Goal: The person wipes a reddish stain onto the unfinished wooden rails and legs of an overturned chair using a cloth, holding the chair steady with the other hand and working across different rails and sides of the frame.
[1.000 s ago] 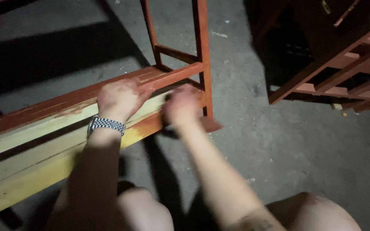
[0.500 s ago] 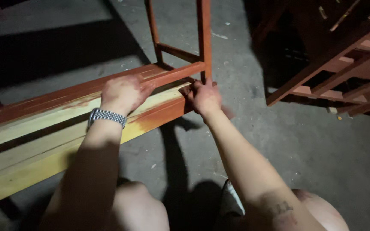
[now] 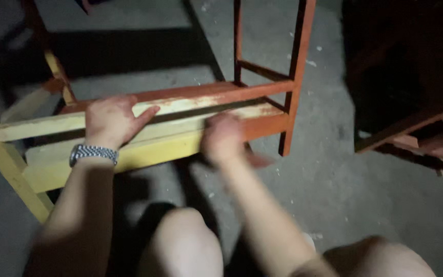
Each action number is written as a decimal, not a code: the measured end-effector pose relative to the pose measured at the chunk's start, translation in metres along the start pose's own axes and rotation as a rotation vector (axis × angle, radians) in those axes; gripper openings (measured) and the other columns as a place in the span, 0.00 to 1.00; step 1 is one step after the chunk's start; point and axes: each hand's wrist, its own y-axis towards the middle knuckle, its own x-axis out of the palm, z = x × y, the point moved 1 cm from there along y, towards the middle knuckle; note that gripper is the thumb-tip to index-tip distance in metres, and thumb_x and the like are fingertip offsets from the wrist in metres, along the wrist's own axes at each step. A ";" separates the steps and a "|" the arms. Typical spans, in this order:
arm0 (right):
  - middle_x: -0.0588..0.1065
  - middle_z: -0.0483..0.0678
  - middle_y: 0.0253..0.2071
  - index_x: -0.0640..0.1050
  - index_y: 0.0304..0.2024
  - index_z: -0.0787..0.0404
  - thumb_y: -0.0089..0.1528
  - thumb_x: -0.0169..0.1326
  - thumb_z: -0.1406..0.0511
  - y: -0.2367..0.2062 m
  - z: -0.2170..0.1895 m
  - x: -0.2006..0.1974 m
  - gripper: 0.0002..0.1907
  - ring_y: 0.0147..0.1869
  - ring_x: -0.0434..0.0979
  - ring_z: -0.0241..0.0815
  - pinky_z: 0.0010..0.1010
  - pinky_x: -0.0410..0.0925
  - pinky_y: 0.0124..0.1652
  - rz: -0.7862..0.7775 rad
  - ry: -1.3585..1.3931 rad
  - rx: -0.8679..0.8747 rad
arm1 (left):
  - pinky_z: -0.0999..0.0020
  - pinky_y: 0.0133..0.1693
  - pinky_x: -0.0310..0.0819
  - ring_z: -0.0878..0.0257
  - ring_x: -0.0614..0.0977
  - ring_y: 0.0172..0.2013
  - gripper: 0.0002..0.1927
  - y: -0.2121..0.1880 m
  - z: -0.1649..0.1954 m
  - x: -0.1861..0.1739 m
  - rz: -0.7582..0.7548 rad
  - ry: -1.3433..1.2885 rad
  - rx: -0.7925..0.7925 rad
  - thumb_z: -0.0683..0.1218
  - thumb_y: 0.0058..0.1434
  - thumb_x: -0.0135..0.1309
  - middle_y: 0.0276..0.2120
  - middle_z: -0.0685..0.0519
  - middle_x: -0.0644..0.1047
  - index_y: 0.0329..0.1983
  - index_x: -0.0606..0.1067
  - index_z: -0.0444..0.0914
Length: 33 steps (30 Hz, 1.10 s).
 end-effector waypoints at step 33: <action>0.76 0.49 0.55 0.81 0.51 0.49 0.58 0.61 0.53 -0.010 -0.003 -0.021 0.20 0.60 0.75 0.52 0.44 0.70 0.55 -0.026 0.123 0.017 | 0.63 0.38 0.77 0.60 0.84 0.37 0.41 -0.004 -0.001 -0.005 0.045 0.109 0.030 0.82 0.63 0.36 0.33 0.53 0.83 0.43 0.84 0.47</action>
